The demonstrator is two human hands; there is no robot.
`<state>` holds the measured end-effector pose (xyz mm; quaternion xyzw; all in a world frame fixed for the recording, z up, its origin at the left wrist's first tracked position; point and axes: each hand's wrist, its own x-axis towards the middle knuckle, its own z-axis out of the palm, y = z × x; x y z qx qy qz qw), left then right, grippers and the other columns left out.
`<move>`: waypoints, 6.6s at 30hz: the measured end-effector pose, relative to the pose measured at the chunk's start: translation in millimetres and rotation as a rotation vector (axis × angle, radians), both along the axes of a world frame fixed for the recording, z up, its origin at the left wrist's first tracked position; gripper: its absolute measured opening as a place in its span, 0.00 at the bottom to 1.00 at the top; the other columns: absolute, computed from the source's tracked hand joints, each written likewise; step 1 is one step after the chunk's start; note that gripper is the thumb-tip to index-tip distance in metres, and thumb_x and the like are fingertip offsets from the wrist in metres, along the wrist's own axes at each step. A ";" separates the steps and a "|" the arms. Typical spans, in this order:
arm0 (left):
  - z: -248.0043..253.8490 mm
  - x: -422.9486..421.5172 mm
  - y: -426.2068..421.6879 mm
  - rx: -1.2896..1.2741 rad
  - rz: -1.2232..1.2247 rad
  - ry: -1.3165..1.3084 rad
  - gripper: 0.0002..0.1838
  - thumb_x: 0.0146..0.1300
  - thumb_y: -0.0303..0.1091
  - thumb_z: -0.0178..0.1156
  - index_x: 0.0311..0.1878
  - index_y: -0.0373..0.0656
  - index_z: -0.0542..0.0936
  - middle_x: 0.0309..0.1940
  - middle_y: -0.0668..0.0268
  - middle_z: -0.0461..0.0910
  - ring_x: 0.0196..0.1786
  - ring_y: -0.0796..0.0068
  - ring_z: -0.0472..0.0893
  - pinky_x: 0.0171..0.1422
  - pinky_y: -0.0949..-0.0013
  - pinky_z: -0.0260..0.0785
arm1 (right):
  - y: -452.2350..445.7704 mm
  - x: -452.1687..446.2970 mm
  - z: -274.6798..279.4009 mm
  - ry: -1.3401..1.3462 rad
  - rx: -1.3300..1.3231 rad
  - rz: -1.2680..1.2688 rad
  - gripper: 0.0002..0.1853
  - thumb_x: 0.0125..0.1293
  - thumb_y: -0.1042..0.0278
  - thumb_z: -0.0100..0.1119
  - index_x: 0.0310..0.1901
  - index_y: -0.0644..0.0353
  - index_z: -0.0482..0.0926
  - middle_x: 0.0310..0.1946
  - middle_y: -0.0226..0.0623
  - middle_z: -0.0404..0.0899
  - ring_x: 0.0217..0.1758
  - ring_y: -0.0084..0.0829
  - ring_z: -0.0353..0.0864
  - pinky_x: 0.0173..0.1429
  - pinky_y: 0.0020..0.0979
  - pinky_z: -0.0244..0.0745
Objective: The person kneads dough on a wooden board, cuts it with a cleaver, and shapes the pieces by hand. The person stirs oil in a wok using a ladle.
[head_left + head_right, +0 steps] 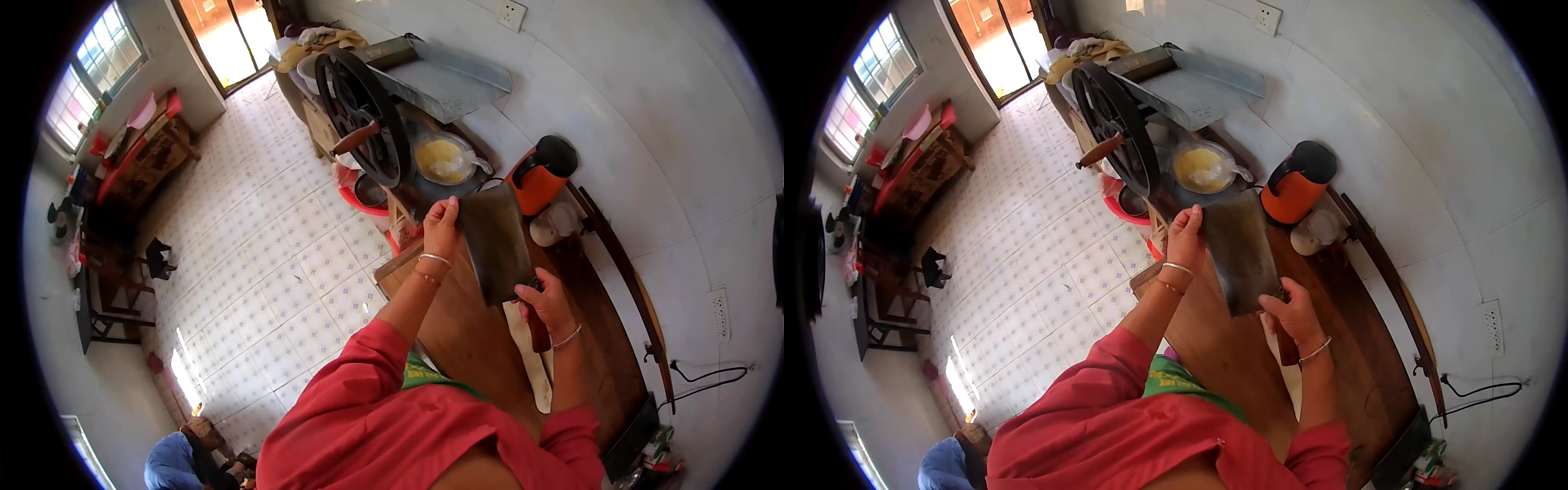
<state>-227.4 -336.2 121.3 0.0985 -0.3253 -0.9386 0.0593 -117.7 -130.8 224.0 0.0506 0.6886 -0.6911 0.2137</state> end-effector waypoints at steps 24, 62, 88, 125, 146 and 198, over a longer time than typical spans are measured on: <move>-71.3 -9.7 8.0 0.000 -0.306 -0.404 0.07 0.71 0.35 0.59 0.40 0.42 0.75 0.33 0.65 0.80 0.32 0.76 0.80 0.38 0.74 0.75 | -112.3 -305.8 38.9 1.014 1.073 0.483 0.21 0.61 0.78 0.58 0.58 0.57 0.76 0.59 0.37 0.73 0.55 0.44 0.78 0.58 0.40 0.74; -119.7 29.8 357.6 -2.112 -0.598 0.915 0.26 0.74 0.50 0.44 0.70 0.50 0.68 0.67 0.63 0.70 0.76 0.53 0.57 0.77 0.36 0.42 | 280.7 91.9 -219.4 -0.113 1.375 -0.696 0.29 0.76 0.47 0.38 0.73 0.49 0.60 0.73 0.39 0.60 0.78 0.43 0.52 0.76 0.62 0.43; -121.0 96.4 282.5 -1.920 -0.951 1.316 0.29 0.72 0.49 0.48 0.75 0.58 0.62 0.76 0.62 0.57 0.79 0.49 0.49 0.78 0.40 0.43 | 212.1 146.2 -218.9 0.227 1.350 -0.411 0.29 0.74 0.54 0.44 0.74 0.47 0.56 0.75 0.30 0.56 0.78 0.38 0.51 0.78 0.53 0.46; -124.3 150.1 112.2 -1.946 -0.996 1.622 0.27 0.70 0.50 0.52 0.71 0.56 0.68 0.73 0.66 0.62 0.76 0.58 0.58 0.75 0.37 0.44 | 12.3 186.1 -205.0 0.077 1.394 -0.620 0.24 0.73 0.51 0.44 0.61 0.56 0.74 0.60 0.39 0.75 0.70 0.40 0.65 0.69 0.52 0.58; -119.6 111.8 178.8 -1.945 -1.111 1.393 0.26 0.72 0.52 0.48 0.71 0.59 0.68 0.70 0.66 0.67 0.71 0.56 0.64 0.73 0.44 0.52 | 40.8 147.8 -217.5 -0.245 1.294 -0.657 0.30 0.71 0.46 0.47 0.72 0.47 0.63 0.73 0.34 0.61 0.76 0.41 0.55 0.72 0.57 0.49; -94.8 304.9 262.1 -1.305 -1.145 1.198 0.27 0.76 0.49 0.45 0.61 0.33 0.74 0.55 0.51 0.78 0.57 0.56 0.78 0.63 0.57 0.69 | 45.0 451.5 -174.7 0.069 0.656 -1.411 0.21 0.73 0.65 0.47 0.64 0.64 0.68 0.61 0.51 0.73 0.66 0.49 0.70 0.70 0.42 0.65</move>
